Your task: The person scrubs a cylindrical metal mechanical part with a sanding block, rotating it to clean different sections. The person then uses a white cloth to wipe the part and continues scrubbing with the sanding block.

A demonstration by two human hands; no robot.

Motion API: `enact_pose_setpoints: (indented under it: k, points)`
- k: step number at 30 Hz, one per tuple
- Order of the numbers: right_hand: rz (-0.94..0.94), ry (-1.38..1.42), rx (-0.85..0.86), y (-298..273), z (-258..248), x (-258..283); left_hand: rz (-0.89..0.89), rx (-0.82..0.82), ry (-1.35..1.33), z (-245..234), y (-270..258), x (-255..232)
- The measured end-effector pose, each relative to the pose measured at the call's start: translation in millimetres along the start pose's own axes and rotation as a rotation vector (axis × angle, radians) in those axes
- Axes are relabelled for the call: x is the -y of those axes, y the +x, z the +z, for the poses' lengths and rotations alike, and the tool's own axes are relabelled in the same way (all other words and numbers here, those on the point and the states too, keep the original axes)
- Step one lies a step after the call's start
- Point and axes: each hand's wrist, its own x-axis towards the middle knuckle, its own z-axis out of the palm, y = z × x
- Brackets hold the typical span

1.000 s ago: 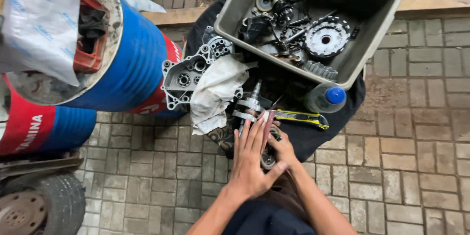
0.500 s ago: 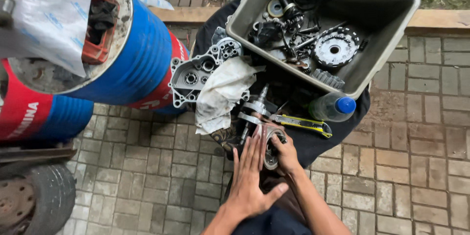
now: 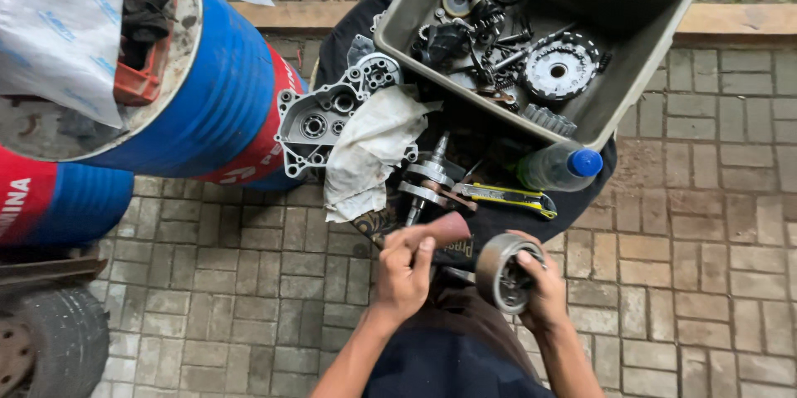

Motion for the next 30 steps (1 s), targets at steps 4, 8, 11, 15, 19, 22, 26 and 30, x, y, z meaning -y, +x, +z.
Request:
enact_pose_setpoints:
  k: [4, 8, 11, 15, 19, 22, 26, 30]
  points:
    - [0.028, 0.024, -0.086, -9, -26, 9, -0.13, 0.304, -0.078, 22, 2, 14]
    - [-0.073, -0.139, -0.169, -18, -21, 28, -0.681, 0.467, -0.14, 40, 22, 8]
    - [-0.128, -0.325, -0.176, -25, -2, 51, -0.722, 0.475, -0.008, 41, 35, 1]
    - [-0.259, -0.508, -0.141, -18, 17, 67, -0.609, 0.481, 0.429, 58, 20, 38]
    - [-0.244, -0.746, -0.084, -9, 49, 84, -0.559, 0.455, 0.561, 66, 8, 38]
    - [-0.176, -0.983, -0.018, -3, 74, 91, -0.542, 0.428, 0.529, 59, 10, 31]
    - [-0.163, -1.253, 0.097, 8, 92, 93, -0.571, 0.323, 0.406, 60, 2, 43]
    - [-0.249, -1.22, 0.151, 5, 92, 94, -0.572, 0.254, 0.248, 50, -8, 42]
